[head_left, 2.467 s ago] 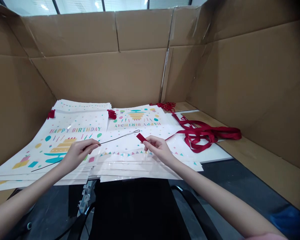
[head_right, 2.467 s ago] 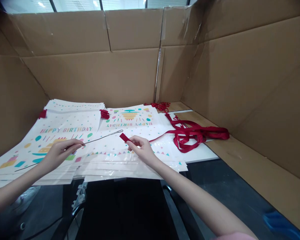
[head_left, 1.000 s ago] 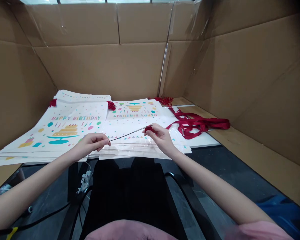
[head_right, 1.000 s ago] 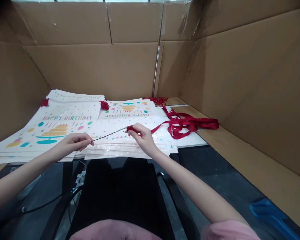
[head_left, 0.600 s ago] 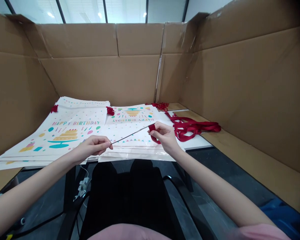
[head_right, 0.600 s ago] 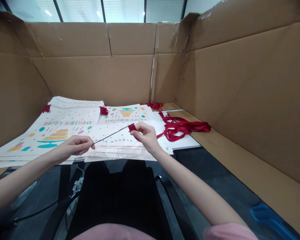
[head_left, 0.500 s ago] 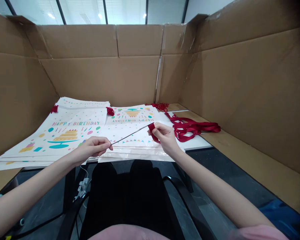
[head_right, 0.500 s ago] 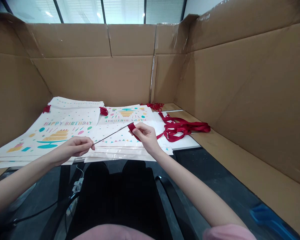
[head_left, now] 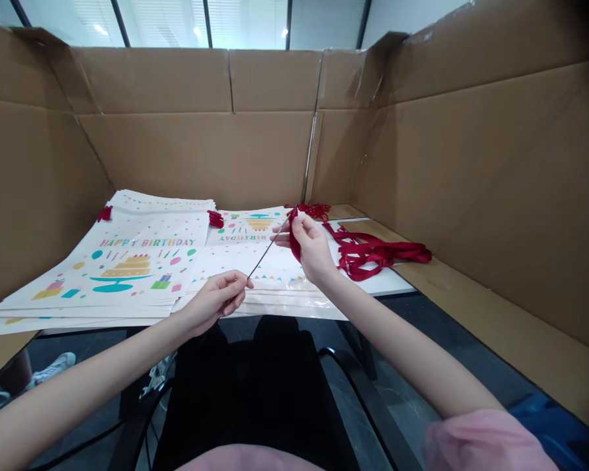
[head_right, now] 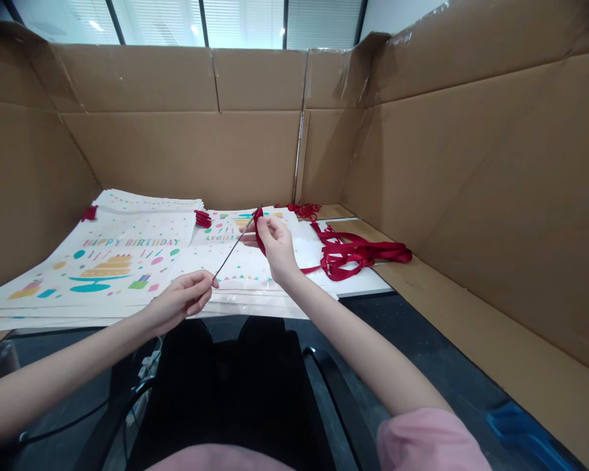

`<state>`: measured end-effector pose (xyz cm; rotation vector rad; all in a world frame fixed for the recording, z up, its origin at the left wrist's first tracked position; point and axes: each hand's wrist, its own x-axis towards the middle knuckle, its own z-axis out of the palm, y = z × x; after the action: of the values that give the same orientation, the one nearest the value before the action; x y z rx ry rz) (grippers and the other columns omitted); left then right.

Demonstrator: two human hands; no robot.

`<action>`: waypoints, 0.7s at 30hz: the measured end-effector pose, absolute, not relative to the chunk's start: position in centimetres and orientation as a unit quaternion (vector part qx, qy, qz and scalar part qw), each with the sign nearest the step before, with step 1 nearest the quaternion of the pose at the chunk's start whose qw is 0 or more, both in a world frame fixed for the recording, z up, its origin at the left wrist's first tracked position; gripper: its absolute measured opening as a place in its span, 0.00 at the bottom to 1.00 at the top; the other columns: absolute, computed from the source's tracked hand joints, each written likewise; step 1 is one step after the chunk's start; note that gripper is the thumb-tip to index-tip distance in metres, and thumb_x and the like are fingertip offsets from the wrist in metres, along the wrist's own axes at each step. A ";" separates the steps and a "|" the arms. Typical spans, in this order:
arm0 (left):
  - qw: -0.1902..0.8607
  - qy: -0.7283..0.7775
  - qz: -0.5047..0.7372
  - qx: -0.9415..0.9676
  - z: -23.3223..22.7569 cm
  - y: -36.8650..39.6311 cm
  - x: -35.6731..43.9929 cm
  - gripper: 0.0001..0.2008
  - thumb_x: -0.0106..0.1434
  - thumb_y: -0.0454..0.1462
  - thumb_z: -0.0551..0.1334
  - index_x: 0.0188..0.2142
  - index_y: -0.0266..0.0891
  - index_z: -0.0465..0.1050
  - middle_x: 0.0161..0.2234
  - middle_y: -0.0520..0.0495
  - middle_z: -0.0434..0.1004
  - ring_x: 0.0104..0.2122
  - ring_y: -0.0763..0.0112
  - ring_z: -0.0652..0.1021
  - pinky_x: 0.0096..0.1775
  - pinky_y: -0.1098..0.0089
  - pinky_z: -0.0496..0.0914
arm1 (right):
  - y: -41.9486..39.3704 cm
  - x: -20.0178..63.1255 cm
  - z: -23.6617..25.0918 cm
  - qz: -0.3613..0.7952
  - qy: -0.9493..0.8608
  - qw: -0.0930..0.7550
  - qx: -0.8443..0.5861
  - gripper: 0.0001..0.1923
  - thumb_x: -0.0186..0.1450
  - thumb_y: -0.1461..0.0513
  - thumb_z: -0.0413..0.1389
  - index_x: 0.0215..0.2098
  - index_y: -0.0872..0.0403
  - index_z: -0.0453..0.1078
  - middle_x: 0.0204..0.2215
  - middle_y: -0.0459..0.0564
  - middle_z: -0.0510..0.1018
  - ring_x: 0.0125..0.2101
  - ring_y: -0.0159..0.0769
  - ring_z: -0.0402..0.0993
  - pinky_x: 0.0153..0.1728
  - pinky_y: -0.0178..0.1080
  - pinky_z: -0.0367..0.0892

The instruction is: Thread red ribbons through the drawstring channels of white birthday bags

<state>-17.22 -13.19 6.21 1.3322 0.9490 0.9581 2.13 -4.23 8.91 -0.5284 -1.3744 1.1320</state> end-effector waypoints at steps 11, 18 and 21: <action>0.579 0.368 0.474 0.553 5.5 -12.1 -14.7 0.15 0.63 0.46 0.60 0.35 0.35 0.67 0.19 0.57 0.61 0.14 0.86 0.52 0.19 0.75 0.42 | -2.8 3.7 10.7 0.446 -0.608 0.594 -0.280 0.24 0.54 0.43 0.59 0.29 0.54 0.64 0.23 0.44 0.72 0.23 0.29 0.73 0.28 0.34 0.73; 0.537 0.427 0.455 0.568 4.1 -12.9 -16.9 0.15 0.63 0.46 0.59 0.36 0.34 0.68 0.18 0.57 0.60 0.15 0.85 0.53 0.19 0.76 0.43 | -2.4 5.3 9.3 0.442 -0.651 0.540 -0.299 0.23 0.51 0.46 0.63 0.29 0.57 0.71 0.21 0.46 0.72 0.24 0.31 0.72 0.29 0.36 0.72; 0.537 0.435 0.447 0.569 3.8 -13.0 -17.3 0.15 0.63 0.47 0.59 0.36 0.34 0.68 0.19 0.57 0.61 0.15 0.86 0.53 0.19 0.76 0.43 | -2.5 4.9 9.1 0.432 -0.676 0.529 -0.275 0.20 0.55 0.47 0.60 0.29 0.56 0.69 0.23 0.46 0.72 0.25 0.30 0.71 0.30 0.35 0.70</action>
<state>-17.26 -13.01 3.75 1.3534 1.0343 1.0640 4.92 -2.48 9.13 -0.6571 -1.6156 1.0321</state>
